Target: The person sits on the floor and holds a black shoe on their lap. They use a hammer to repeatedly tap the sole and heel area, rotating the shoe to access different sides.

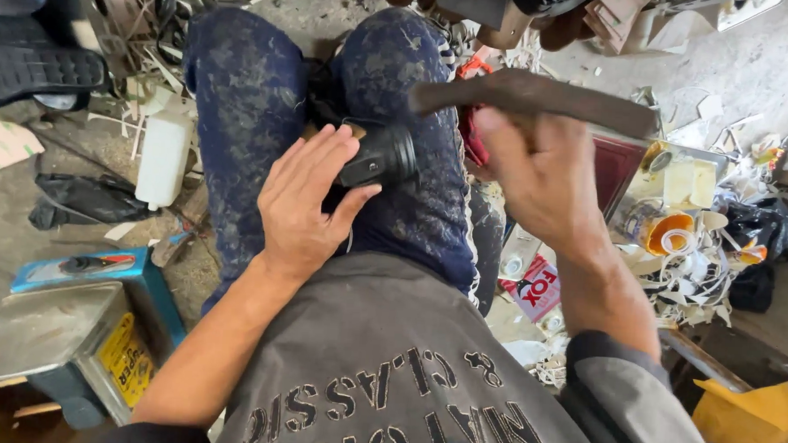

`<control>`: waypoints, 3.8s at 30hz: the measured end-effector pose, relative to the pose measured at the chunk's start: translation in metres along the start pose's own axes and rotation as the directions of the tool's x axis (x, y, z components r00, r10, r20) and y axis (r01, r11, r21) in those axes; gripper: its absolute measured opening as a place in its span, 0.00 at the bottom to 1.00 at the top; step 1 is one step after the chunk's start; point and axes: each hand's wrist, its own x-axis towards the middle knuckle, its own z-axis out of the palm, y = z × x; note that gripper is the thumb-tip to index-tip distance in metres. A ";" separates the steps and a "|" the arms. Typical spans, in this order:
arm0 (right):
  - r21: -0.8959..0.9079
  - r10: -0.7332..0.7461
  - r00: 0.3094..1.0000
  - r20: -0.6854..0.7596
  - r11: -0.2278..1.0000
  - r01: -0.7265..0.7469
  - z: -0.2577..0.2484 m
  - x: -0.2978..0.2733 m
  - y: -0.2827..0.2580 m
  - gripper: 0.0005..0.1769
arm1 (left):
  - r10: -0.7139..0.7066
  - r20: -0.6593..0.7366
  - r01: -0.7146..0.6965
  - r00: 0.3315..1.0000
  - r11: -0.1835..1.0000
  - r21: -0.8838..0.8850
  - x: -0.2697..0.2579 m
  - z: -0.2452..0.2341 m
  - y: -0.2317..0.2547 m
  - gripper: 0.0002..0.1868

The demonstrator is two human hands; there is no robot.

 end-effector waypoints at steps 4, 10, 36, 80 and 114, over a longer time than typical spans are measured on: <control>-0.020 -0.024 0.997 -0.080 1.000 0.022 0.010 -0.006 -0.010 0.23 | -0.019 -0.005 0.019 1.000 1.000 -0.009 0.007 0.002 -0.003 0.26; 0.223 0.048 0.878 -0.476 0.973 0.067 0.030 -0.019 -0.007 0.28 | -0.088 0.014 0.088 0.996 0.996 -0.022 0.012 0.001 -0.003 0.26; 0.378 -0.002 0.805 -0.593 0.882 0.281 0.021 0.027 0.021 0.18 | -0.554 0.267 0.615 0.789 0.700 -0.364 0.062 -0.001 -0.012 0.24; 0.487 0.217 0.765 -0.606 0.862 0.142 0.056 -0.041 0.039 0.18 | -0.389 -0.033 0.136 0.921 0.398 -0.907 0.041 -0.053 -0.030 0.29; -0.223 0.012 0.814 -0.580 0.959 -0.173 0.064 -0.004 0.057 0.23 | -0.208 -0.264 0.154 0.942 0.965 -0.211 0.054 -0.044 -0.040 0.12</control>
